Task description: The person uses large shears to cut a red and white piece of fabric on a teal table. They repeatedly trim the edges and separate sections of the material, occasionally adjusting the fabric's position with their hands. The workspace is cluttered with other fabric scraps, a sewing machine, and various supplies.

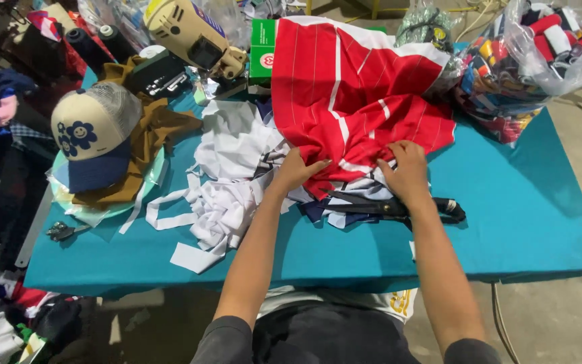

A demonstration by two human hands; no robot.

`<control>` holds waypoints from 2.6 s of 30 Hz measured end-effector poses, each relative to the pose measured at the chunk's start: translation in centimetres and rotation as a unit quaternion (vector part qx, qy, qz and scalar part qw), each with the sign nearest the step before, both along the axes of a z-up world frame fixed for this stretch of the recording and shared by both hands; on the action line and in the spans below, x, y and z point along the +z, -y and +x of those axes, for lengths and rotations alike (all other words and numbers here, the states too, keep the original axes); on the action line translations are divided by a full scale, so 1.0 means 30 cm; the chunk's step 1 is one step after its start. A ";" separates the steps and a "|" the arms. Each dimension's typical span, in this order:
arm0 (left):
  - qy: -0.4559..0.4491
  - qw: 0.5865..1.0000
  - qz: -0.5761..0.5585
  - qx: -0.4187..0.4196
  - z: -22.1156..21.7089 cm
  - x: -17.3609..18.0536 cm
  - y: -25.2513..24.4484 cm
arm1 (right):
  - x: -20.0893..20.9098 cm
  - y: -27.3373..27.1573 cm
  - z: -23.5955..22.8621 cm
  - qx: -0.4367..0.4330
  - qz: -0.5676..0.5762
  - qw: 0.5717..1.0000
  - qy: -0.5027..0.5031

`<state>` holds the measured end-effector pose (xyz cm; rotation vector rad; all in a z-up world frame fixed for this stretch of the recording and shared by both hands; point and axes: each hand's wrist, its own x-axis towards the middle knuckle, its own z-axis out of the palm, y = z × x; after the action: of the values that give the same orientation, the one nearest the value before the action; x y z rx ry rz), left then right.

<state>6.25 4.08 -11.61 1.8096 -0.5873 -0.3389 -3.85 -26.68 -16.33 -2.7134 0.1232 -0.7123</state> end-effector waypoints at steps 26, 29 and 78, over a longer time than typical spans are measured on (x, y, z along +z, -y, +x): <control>-0.273 0.941 -0.104 -0.171 -0.053 0.493 -0.125 | 0.908 -0.014 -0.112 0.139 0.040 0.887 -0.439; -0.190 0.980 -0.054 -0.022 0.054 0.494 -0.025 | 0.891 0.081 -0.023 0.038 0.049 0.924 -0.378; -0.381 0.879 -0.261 0.115 0.044 0.222 0.041 | 0.349 0.025 -0.610 -0.005 -0.129 0.884 -0.449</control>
<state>7.56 2.86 -4.96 1.0739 0.1017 -0.6193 -22.15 -27.44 -5.85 -3.0606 0.2664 0.6282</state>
